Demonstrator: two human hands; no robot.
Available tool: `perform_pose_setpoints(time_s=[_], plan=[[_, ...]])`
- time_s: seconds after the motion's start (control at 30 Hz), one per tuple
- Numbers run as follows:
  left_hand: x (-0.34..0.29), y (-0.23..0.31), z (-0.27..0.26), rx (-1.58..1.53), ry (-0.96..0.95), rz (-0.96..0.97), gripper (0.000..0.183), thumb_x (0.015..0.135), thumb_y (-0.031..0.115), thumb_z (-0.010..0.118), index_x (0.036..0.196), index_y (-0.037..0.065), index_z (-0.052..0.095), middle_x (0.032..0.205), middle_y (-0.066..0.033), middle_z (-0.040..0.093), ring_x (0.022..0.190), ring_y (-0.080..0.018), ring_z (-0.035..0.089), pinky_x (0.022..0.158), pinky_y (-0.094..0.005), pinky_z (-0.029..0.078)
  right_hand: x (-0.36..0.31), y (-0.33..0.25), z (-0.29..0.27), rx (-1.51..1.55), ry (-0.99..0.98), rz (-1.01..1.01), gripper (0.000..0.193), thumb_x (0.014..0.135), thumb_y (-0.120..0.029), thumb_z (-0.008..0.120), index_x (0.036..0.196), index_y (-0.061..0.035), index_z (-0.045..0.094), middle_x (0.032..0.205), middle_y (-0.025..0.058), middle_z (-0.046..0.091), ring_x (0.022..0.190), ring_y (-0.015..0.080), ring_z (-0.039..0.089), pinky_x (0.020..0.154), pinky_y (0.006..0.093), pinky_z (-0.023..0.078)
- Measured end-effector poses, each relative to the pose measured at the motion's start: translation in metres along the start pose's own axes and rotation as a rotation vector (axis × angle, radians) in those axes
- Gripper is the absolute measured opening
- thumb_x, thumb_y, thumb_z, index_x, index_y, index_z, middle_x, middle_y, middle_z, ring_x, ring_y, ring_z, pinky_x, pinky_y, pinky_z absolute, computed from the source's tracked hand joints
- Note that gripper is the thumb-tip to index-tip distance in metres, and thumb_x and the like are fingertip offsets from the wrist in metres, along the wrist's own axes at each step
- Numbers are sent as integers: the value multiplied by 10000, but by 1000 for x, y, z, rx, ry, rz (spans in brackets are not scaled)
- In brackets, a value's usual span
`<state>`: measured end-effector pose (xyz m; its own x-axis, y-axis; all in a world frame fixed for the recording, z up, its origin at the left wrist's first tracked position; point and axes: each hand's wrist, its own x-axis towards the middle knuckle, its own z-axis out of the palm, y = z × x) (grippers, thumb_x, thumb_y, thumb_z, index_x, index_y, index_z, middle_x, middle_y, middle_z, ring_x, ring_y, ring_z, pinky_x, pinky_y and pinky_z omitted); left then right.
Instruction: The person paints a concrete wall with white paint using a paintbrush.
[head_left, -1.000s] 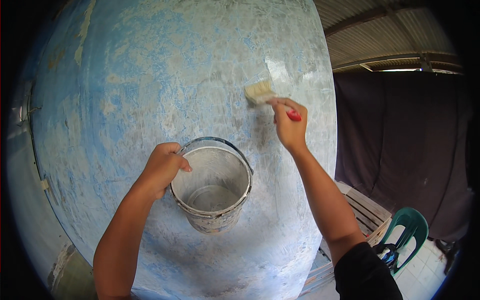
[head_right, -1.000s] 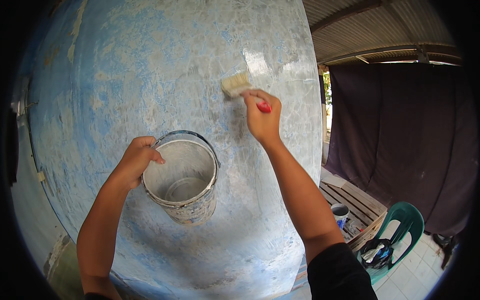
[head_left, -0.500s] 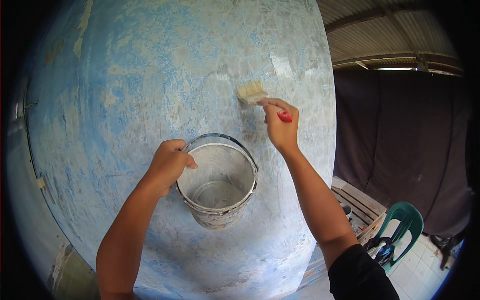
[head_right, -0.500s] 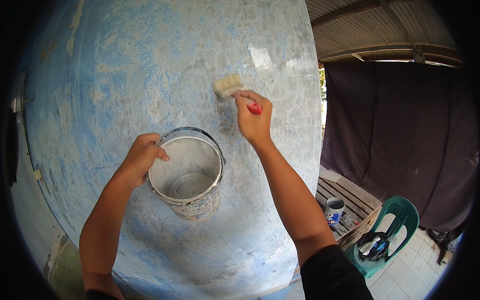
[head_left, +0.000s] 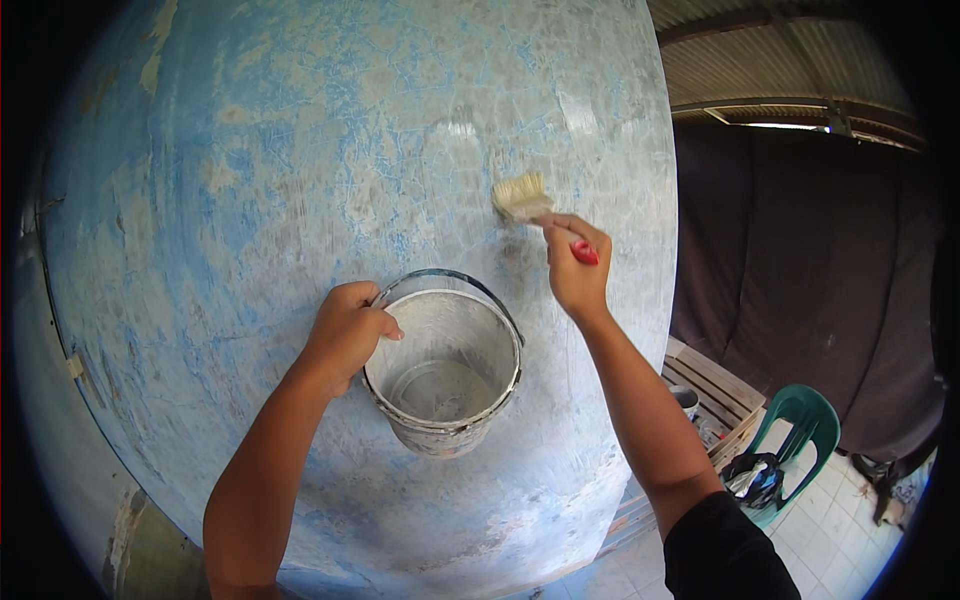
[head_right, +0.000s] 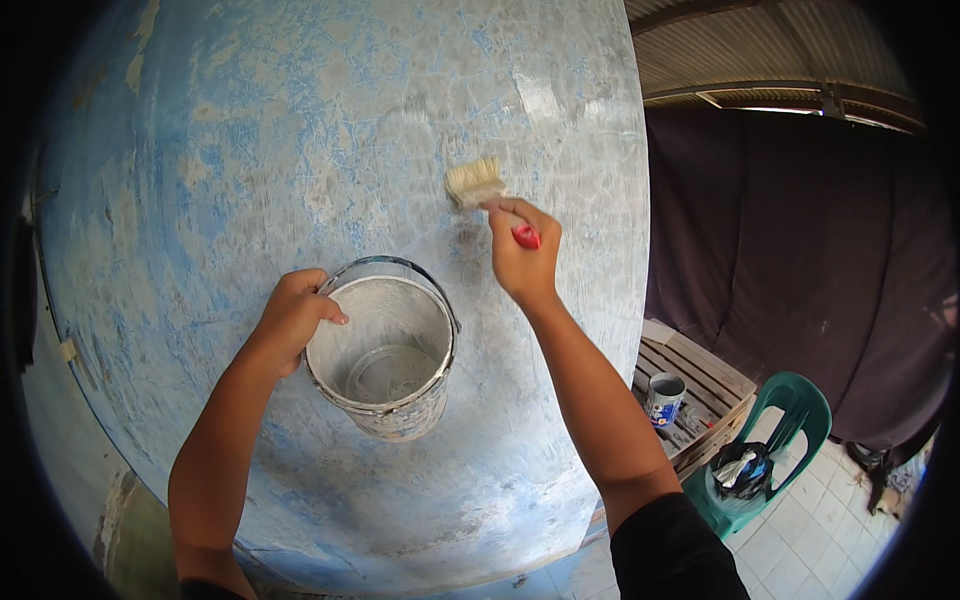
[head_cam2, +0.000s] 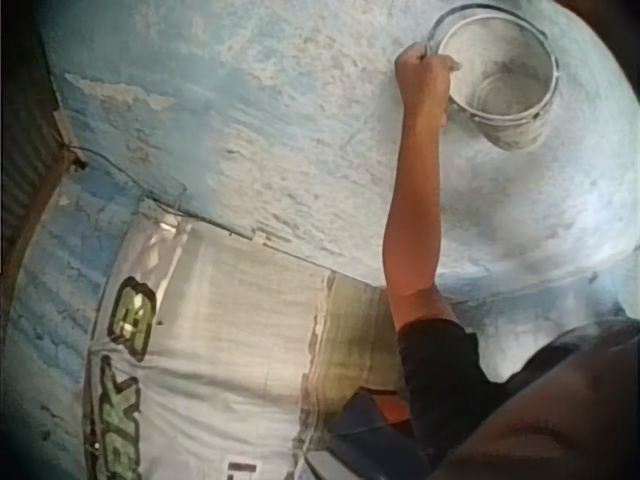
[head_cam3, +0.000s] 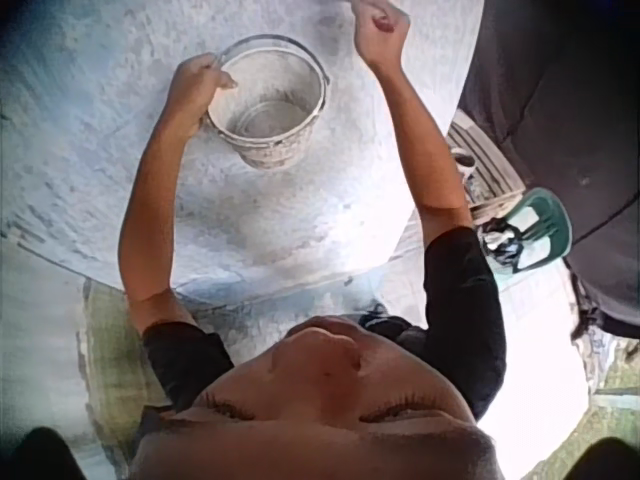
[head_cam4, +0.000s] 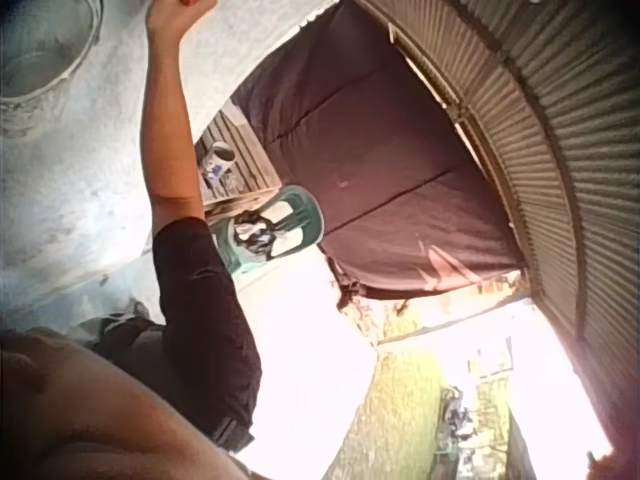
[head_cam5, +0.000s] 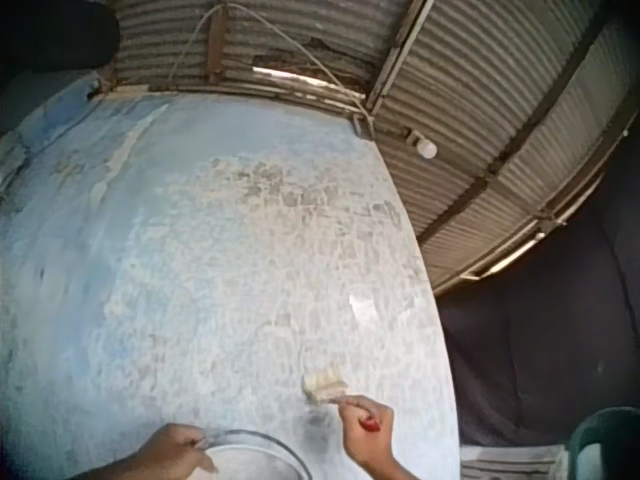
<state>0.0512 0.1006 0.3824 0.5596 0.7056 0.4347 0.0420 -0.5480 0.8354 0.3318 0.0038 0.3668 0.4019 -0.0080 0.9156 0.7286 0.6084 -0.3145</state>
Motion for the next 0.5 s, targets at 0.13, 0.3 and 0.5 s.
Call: perform_pose_setpoints(time_s=[0.13, 0.3, 0.5], plan=[[3, -19, -3, -23, 9, 14, 254, 696, -11, 692, 672, 66, 451, 669, -11, 440, 617, -133, 399, 566, -358, 337, -43, -2, -15, -100, -5, 305, 247, 884, -138, 612, 902, 52, 769, 716, 78, 689, 665, 107, 586, 639, 269, 470], [-3, -22, 1, 2, 15, 33, 248, 690, -14, 690, 674, 58, 453, 668, -13, 444, 612, -130, 399, 565, -350, 341, -17, -40, -21, -85, -70, 369, 242, 886, -141, 621, 901, 53, 765, 647, 25, 610, 589, 87, 521, 553, 283, 411], [-20, -17, 4, 81, 34, 72, 200, 694, -30, 675, 711, 64, 500, 713, -13, 496, 642, -130, 461, 583, -332, 398, -6, -25, 2, 80, -119, 160, 231, 928, -146, 625, 969, 34, 763, 713, 31, 646, 627, 90, 568, 581, 250, 453]])
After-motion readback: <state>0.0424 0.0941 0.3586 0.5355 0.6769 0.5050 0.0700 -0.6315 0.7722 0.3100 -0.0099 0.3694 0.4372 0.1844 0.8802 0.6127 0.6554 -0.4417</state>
